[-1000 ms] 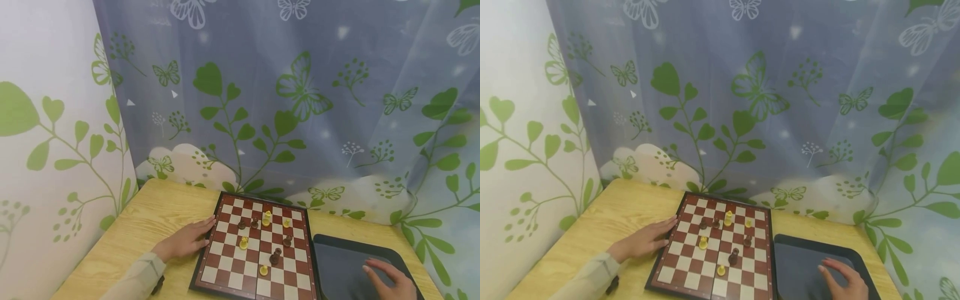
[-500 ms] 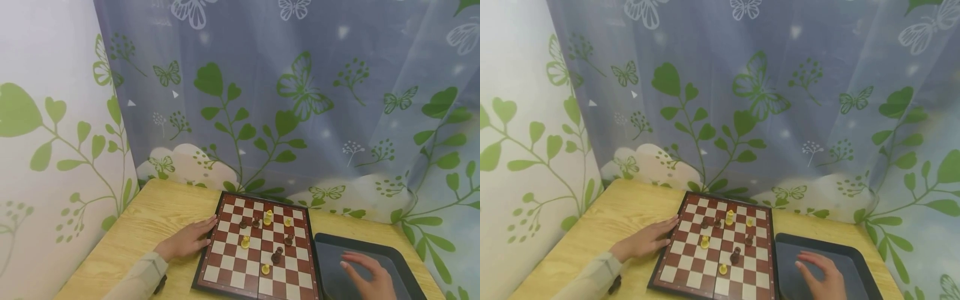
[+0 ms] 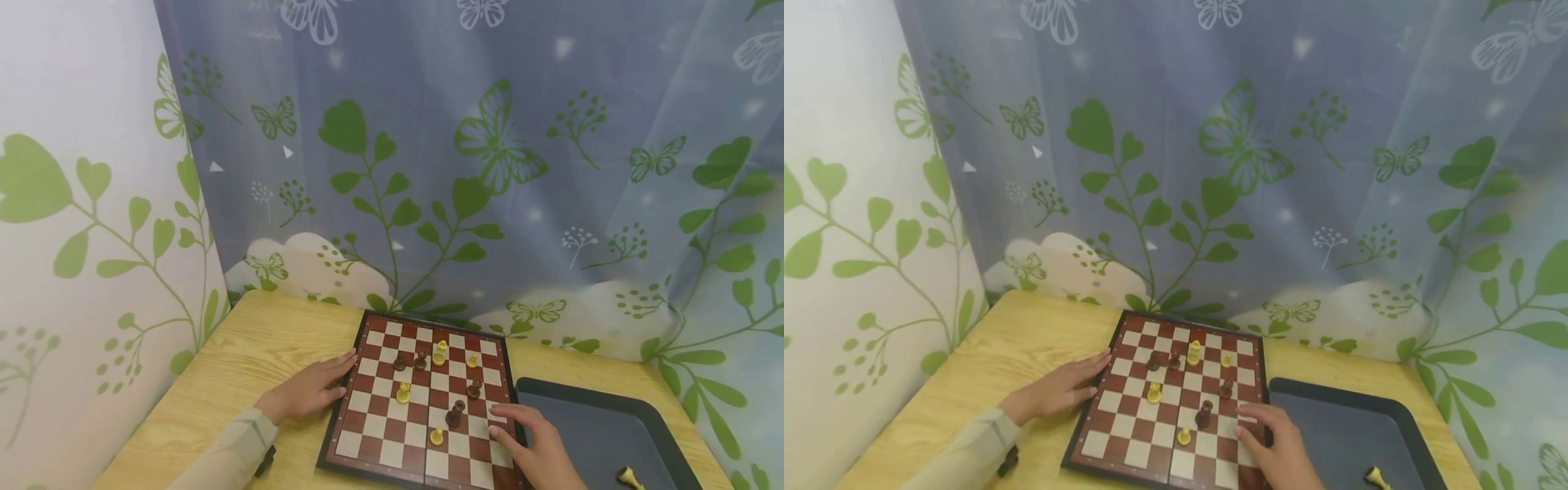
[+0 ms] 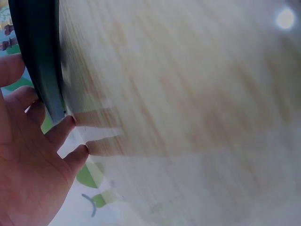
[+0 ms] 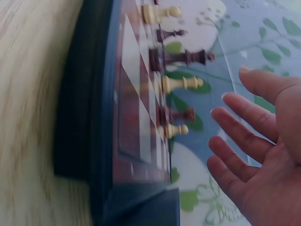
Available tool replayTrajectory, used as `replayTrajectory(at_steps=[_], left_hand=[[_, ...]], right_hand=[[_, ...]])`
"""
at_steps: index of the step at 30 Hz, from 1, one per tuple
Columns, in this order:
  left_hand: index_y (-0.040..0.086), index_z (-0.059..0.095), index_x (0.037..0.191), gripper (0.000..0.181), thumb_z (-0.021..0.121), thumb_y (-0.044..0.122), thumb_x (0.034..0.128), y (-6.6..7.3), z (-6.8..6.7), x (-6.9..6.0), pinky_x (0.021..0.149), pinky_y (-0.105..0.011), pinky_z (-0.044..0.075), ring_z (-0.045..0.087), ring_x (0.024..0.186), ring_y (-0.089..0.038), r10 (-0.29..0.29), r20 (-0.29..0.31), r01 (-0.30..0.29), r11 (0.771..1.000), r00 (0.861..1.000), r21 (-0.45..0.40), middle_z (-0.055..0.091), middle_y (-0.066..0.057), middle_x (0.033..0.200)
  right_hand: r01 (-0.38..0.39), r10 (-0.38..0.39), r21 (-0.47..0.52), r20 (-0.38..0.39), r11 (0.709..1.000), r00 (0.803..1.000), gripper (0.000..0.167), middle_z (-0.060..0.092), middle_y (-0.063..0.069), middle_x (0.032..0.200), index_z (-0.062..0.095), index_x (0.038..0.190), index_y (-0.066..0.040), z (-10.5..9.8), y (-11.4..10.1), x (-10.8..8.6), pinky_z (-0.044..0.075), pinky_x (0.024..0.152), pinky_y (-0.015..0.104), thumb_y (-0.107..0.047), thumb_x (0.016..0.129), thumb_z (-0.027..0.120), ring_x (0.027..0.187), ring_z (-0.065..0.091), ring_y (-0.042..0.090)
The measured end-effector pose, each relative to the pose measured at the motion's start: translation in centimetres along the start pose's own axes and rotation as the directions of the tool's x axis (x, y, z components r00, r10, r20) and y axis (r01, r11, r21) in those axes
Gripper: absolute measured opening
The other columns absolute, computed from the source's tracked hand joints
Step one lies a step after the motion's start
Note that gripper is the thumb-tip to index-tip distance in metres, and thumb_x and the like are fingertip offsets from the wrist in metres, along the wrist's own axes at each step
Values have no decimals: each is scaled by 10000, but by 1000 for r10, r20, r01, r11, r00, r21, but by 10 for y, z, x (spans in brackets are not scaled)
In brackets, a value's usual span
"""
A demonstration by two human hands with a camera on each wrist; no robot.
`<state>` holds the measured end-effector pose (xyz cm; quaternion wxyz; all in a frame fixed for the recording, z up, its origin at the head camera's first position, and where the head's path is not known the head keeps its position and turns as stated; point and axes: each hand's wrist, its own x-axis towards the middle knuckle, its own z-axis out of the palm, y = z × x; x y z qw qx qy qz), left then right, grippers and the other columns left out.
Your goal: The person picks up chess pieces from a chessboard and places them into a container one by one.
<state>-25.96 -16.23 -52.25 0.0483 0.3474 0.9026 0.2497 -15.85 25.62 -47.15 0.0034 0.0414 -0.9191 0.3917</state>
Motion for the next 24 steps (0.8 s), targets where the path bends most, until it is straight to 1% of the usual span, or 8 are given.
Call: replayTrajectory(at_steps=[1, 4, 9, 12, 15, 18, 24], left_hand=[[-37, 288, 1576, 622, 469, 288, 1076, 0, 0, 0, 1155, -690, 265, 335, 1469, -470, 3, -1, -3, 1000, 1000, 0, 252, -215, 1651], [-38, 291, 1574, 621, 469, 286, 1075, 0, -2, -1, 1152, -696, 262, 334, 1467, -475, 7, -5, -7, 1000, 1000, -2, 255, -219, 1648], [-37, 292, 1574, 622, 465, 294, 1077, -1, -3, -2, 1154, -697, 256, 328, 1471, -473, 3, -2, -3, 1000, 1000, -1, 252, -218, 1650], [-38, 293, 1574, 622, 463, 299, 1079, -1, -4, -2, 1153, -694, 264, 327, 1473, -468, 4, 0, -4, 1000, 1000, -1, 253, -216, 1651], [-39, 294, 1573, 620, 462, 297, 1079, -1, -3, -1, 1152, -695, 266, 325, 1476, -464, 3, 1, -3, 1000, 1000, 1, 253, -216, 1651], [-38, 294, 1573, 619, 457, 298, 1081, 0, -2, -1, 1150, -702, 260, 320, 1479, -464, 1, -1, -1, 1000, 1000, 1, 249, -215, 1653], [-43, 291, 1572, 619, 458, 294, 1081, -2, 1, 0, 1148, -707, 256, 326, 1472, -474, 11, -4, -11, 1000, 1000, -7, 245, -224, 1651]], right_hand=[[-11, 11, 3, 21, 1000, 1000, 323, 635, 97, 1341, 712, 1248, -167, 2, -2, 3, 434, 1071, 593, -226, 932, 742, 1300, 524, 415], [-22, 22, 8, 71, 1000, 997, 360, 635, 95, 1342, 695, 1278, -180, 8, -6, 12, 464, 1028, 591, -245, 928, 747, 1293, 528, 419], [-21, 15, 51, 123, 998, 992, 429, 629, 103, 1365, 664, 1327, -143, 16, -10, 22, 493, 998, 578, -279, 929, 749, 1312, 526, 421], [11, -22, 74, 148, 997, 989, 484, 621, 131, 1384, 640, 1359, -101, 21, -11, 27, 499, 996, 584, -303, 932, 745, 1309, 537, 421], [55, -72, 99, 185, 994, 980, 510, 614, 161, 1389, 613, 1383, -74, 26, -11, 33, 524, 964, 573, -317, 949, 724, 1279, 567, 421], [94, -117, 115, 210, 989, 971, 469, 635, 149, 1345, 630, 1358, -78, 29, -10, 37, 550, 926, 547, -323, 965, 704, 1225, 599, 406], [166, -179, 79, 200, 983, 963, 344, 688, 65, 1253, 703, 1252, -111, 30, -11, 41, 542, 938, 515, -312, 973, 694, 1184, 600, 363]])
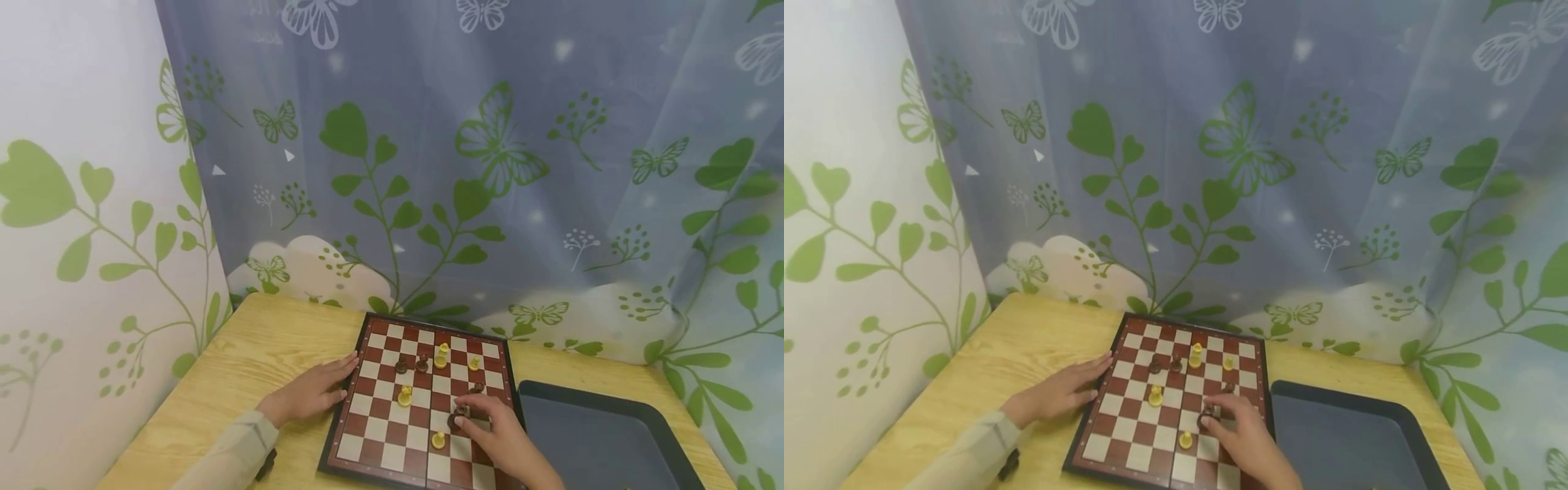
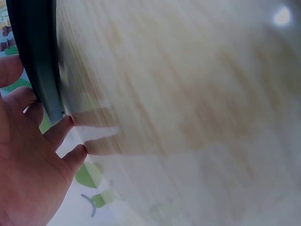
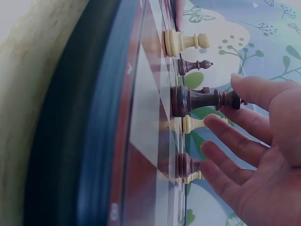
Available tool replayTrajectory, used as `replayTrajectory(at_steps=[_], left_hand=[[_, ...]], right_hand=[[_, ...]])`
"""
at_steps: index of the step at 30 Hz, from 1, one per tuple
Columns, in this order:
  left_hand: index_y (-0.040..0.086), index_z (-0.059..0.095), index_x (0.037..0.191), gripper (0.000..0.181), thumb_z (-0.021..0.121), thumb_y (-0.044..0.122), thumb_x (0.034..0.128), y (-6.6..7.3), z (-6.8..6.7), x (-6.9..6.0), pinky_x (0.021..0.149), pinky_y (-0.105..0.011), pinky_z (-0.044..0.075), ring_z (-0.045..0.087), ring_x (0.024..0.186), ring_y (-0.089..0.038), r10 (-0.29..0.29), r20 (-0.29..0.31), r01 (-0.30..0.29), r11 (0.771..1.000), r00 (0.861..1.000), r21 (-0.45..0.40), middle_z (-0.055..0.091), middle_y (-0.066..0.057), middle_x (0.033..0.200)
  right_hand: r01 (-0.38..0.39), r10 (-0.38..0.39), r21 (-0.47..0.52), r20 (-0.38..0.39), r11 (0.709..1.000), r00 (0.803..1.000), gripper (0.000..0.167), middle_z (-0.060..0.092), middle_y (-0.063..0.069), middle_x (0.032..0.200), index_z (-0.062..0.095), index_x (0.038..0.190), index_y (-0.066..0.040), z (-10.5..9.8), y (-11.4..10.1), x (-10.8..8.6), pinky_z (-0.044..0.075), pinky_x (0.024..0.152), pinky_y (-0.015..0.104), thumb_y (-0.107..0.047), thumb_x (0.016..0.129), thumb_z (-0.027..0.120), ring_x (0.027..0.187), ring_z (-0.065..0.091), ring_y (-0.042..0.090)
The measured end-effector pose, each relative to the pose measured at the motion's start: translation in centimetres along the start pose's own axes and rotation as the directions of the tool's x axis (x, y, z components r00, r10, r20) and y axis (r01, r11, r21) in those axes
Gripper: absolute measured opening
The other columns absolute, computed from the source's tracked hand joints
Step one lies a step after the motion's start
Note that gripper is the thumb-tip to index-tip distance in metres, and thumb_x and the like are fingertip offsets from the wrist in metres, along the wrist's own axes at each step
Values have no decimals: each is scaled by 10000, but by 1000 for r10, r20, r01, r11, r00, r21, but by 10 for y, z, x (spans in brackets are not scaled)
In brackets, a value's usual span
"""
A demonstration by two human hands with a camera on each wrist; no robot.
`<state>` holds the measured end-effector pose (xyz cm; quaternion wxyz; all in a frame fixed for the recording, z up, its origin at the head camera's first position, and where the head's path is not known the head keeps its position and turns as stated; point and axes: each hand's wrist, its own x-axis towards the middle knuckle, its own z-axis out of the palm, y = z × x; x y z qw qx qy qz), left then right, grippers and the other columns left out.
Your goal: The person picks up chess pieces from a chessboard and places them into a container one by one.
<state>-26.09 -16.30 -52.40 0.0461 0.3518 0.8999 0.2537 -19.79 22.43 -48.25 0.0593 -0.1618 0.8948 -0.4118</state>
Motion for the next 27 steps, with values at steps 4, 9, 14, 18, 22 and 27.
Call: replayTrajectory(at_steps=[4, 9, 14, 18, 22, 27], left_hand=[[-38, 293, 1574, 618, 460, 294, 1080, -1, 0, 2, 1148, -701, 266, 337, 1468, -468, 3, -7, -3, 1000, 1000, 4, 252, -218, 1650], [-29, 287, 1579, 625, 458, 306, 1081, -2, 1, 2, 1147, -710, 257, 321, 1477, -466, -8, 7, 8, 1000, 1000, -8, 242, -208, 1657], [-30, 286, 1579, 624, 457, 305, 1082, -1, 1, 2, 1149, -710, 252, 307, 1486, -461, -20, 13, 20, 1000, 1000, -15, 236, -203, 1661], [-31, 288, 1578, 625, 455, 311, 1083, -1, 0, 3, 1151, -705, 254, 308, 1486, -459, -17, 12, 17, 1000, 1000, -18, 237, -201, 1661], [-22, 288, 1580, 624, 464, 307, 1079, -3, 2, 4, 1153, -702, 253, 310, 1485, -456, -10, 6, 10, 1000, 1000, -20, 232, -192, 1663], [7, 276, 1593, 629, 466, 317, 1079, -6, 3, 2, 1172, -684, 235, 295, 1499, -435, -28, 13, 29, 999, 1000, -17, 213, -162, 1673]], right_hand=[[30, -31, -18, -32, 999, 999, 289, 703, 29, 1211, 724, 1212, -122, -2, -1, 1, 539, 945, 515, -281, 972, 698, 1169, 622, 346], [55, -56, -22, -46, 998, 997, 212, 711, 14, 1178, 744, 1139, -138, -3, 0, 3, 552, 932, 479, -254, 966, 707, 1128, 652, 302], [60, -63, -47, -66, 997, 996, 149, 700, 43, 1203, 769, 1051, -157, -1, 0, 6, 534, 955, 518, -252, 942, 735, 1174, 621, 340], [58, -64, -72, -86, 996, 994, 113, 694, 48, 1210, 776, 1012, -158, 0, 0, 7, 521, 961, 544, -223, 921, 758, 1197, 600, 361], [33, -42, -72, -134, 997, 990, 90, 703, 17, 1178, 769, 1003, -175, 1, -3, 7, 540, 931, 485, -182, 914, 762, 1147, 624, 306], [32, -47, -61, -258, 998, 965, 162, 696, -105, 1075, 752, 1040, -205, -2, -7, 7, 536, 884, 442, -132, 897, 771, 1038, 638, 227]])
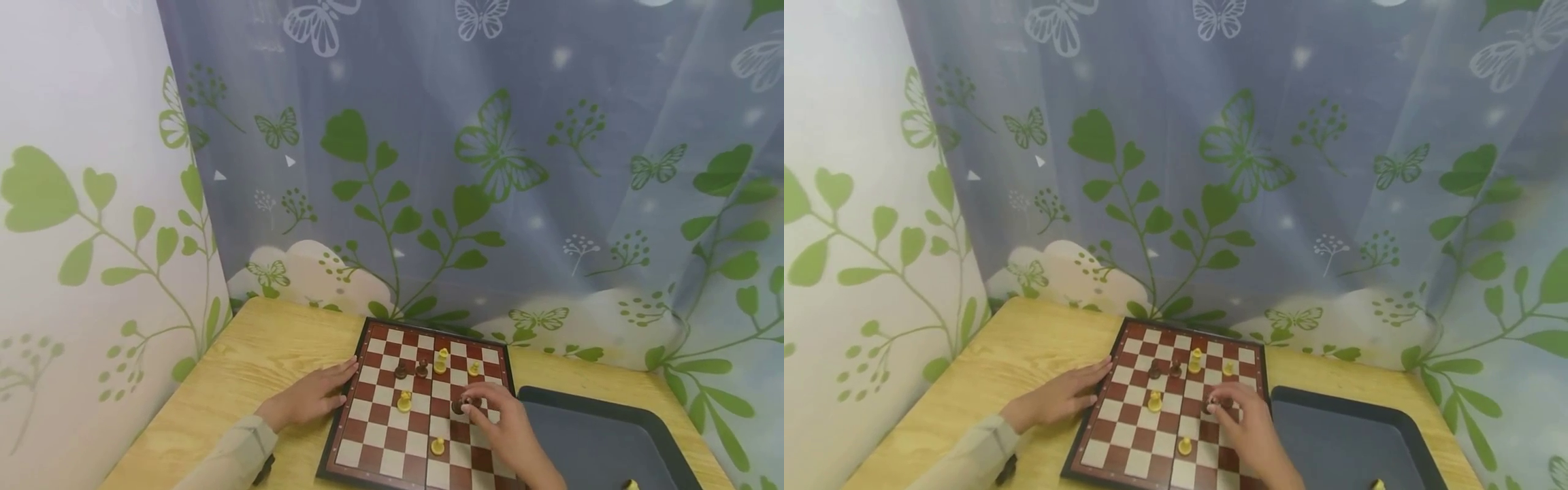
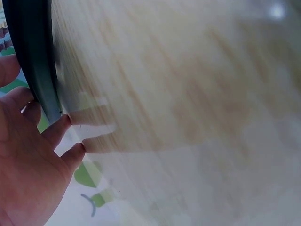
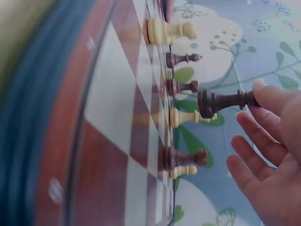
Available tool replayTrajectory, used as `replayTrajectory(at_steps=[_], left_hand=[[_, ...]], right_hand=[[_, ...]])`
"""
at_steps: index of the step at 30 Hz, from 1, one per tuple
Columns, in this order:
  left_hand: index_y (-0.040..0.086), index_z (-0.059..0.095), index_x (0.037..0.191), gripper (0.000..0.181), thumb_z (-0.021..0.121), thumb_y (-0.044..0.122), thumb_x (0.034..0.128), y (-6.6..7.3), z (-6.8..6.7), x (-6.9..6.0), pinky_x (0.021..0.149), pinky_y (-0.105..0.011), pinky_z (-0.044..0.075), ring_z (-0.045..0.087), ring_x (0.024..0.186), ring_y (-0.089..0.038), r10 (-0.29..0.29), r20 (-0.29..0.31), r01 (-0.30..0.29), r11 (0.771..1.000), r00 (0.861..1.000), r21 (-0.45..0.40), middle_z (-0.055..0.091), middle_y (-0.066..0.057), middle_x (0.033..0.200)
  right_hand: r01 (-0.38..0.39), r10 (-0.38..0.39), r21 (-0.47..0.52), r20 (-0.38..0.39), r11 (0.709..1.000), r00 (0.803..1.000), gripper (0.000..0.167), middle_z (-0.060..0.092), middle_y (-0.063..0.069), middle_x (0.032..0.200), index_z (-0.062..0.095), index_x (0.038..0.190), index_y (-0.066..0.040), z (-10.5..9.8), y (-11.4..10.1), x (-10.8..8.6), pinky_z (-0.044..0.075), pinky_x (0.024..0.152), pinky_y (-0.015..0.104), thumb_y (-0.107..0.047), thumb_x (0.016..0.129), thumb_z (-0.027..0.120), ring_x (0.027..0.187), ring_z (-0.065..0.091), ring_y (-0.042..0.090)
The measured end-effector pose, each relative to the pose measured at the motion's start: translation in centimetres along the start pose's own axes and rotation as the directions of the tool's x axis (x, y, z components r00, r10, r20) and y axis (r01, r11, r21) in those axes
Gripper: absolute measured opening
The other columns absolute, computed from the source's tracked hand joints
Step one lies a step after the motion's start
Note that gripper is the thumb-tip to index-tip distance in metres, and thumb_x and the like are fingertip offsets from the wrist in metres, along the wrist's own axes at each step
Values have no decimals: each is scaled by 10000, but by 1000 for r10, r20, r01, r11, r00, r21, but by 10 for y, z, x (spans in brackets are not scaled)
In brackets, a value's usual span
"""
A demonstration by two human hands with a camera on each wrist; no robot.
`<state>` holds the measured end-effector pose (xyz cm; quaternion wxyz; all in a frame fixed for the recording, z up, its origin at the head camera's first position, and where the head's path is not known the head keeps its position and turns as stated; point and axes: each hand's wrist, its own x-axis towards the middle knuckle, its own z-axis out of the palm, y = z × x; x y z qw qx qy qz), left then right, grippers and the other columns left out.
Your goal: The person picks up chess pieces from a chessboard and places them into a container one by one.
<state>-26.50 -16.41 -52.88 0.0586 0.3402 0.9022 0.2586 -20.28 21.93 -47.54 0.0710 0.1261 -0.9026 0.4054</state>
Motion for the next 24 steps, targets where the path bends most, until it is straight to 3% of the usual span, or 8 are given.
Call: replayTrajectory(at_steps=[8, 18, 24], left_hand=[[-25, 285, 1581, 628, 449, 319, 1082, 5, -2, -2, 1150, -714, 241, 316, 1475, -479, 8, 1, -8, 1000, 1000, 10, 235, -207, 1659], [-34, 292, 1576, 621, 458, 305, 1082, 8, -5, -3, 1150, -706, 253, 334, 1464, -486, 11, -2, -11, 1000, 1000, 16, 248, -221, 1650], [-40, 292, 1573, 620, 454, 305, 1085, 8, -5, -3, 1147, -712, 250, 332, 1461, -495, 15, -7, -15, 1000, 1000, 5, 248, -227, 1649]], right_hand=[[27, -28, -20, -81, 999, 996, 171, 700, -52, 1136, 758, 1072, -200, -15, 8, -6, 526, 941, 545, -163, 906, 769, 1103, 637, 265], [-38, 29, -79, -111, 996, 993, 229, 683, 73, 1238, 755, 1148, -138, -32, 18, -13, 495, 974, 594, -227, 938, 745, 1158, 614, 324], [-7, -8, -96, -158, 995, 987, 234, 694, 73, 1221, 753, 1156, -124, -42, 25, -16, 487, 976, 601, -202, 936, 745, 1172, 604, 345]])
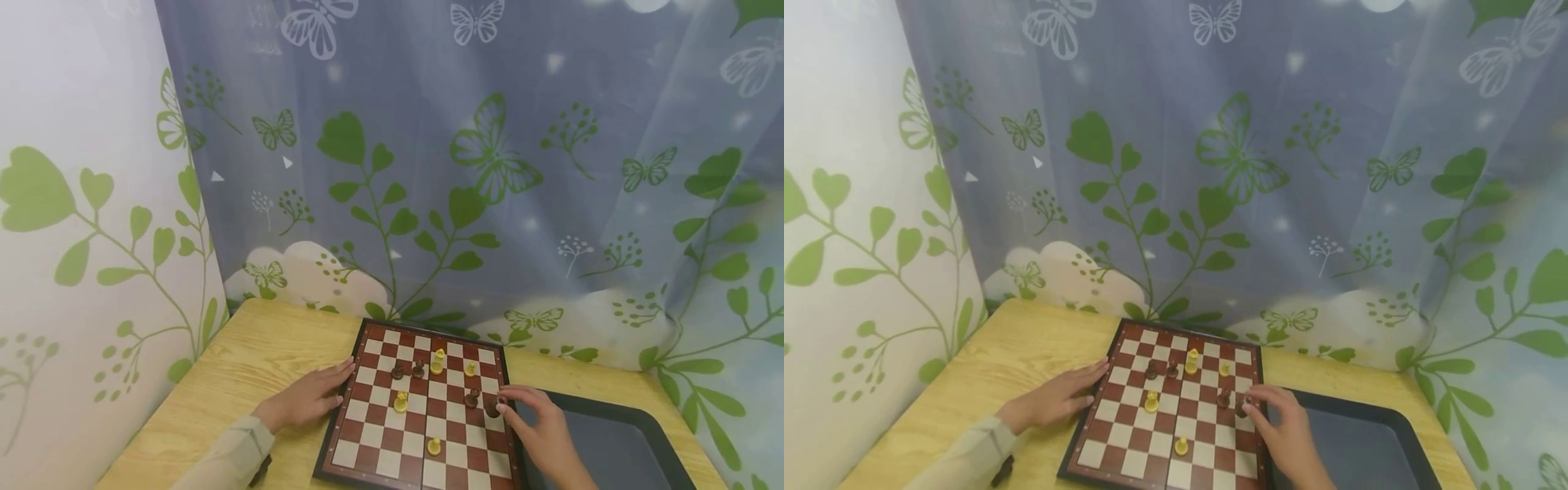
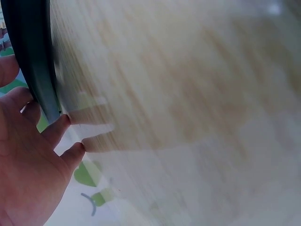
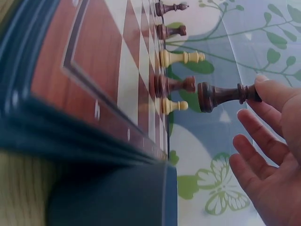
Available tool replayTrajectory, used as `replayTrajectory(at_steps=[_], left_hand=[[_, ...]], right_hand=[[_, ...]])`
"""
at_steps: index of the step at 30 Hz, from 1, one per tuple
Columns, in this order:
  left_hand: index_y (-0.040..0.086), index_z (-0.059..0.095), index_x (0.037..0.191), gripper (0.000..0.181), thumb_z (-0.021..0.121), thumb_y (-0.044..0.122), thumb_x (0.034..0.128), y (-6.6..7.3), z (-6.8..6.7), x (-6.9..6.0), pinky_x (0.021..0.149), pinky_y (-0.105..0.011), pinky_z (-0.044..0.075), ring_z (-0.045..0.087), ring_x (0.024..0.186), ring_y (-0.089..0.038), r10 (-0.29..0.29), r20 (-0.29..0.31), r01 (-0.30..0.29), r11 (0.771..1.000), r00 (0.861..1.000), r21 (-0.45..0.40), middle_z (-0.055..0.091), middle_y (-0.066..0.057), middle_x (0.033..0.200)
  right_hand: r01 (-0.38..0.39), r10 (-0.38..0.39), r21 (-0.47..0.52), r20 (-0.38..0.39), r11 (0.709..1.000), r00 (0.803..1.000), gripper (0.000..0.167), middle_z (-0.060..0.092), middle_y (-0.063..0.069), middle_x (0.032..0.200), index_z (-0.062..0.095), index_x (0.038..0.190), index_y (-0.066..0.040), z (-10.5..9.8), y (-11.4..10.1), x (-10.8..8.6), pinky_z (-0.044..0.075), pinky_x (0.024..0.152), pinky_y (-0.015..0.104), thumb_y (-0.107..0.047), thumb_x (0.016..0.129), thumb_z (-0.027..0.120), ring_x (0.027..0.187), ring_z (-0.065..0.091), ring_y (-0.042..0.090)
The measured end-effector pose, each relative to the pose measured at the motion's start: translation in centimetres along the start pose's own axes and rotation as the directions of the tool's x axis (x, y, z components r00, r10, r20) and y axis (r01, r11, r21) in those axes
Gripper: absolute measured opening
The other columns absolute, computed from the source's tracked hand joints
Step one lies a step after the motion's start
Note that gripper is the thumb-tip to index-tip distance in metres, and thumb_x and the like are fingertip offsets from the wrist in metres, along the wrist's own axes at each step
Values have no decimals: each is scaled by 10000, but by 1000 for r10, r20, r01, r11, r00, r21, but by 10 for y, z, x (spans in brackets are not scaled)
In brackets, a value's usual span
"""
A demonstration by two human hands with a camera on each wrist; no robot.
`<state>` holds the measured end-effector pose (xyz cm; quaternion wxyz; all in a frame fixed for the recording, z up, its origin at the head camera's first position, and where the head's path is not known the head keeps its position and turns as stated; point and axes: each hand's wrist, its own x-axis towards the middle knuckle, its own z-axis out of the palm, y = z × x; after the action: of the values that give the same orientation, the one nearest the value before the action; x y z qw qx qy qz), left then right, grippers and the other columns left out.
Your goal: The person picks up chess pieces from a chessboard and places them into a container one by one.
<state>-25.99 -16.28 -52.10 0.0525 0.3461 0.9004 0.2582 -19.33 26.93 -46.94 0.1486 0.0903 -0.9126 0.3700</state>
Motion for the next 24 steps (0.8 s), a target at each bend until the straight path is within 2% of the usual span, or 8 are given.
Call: replayTrajectory(at_steps=[9, 20, 24], left_hand=[[-31, 283, 1580, 624, 448, 314, 1087, 0, -1, 2, 1148, -716, 241, 328, 1461, -501, 0, 1, 0, 1000, 1000, 4, 239, -219, 1655], [-39, 283, 1577, 621, 452, 303, 1086, 0, 0, 2, 1142, -725, 238, 327, 1456, -512, 8, -7, -8, 1000, 1000, -14, 237, -228, 1652], [-39, 291, 1573, 618, 465, 287, 1079, -3, 3, 2, 1140, -720, 248, 324, 1461, -500, 13, -21, -13, 1000, 1000, -12, 239, -225, 1650]], right_hand=[[25, -31, -57, -97, 998, 995, 216, 712, 58, 1183, 763, 1123, -126, -13, 15, -5, 514, 923, 576, -137, 907, 772, 1098, 607, 312], [1, -11, -81, -122, 997, 993, 222, 709, 71, 1187, 762, 1136, -115, -26, 29, -9, 511, 915, 552, -137, 915, 767, 1085, 596, 245], [2, -13, -93, -122, 996, 992, 225, 716, 69, 1184, 763, 1141, -118, -29, 33, -9, 505, 918, 542, -147, 918, 766, 1088, 595, 258]])
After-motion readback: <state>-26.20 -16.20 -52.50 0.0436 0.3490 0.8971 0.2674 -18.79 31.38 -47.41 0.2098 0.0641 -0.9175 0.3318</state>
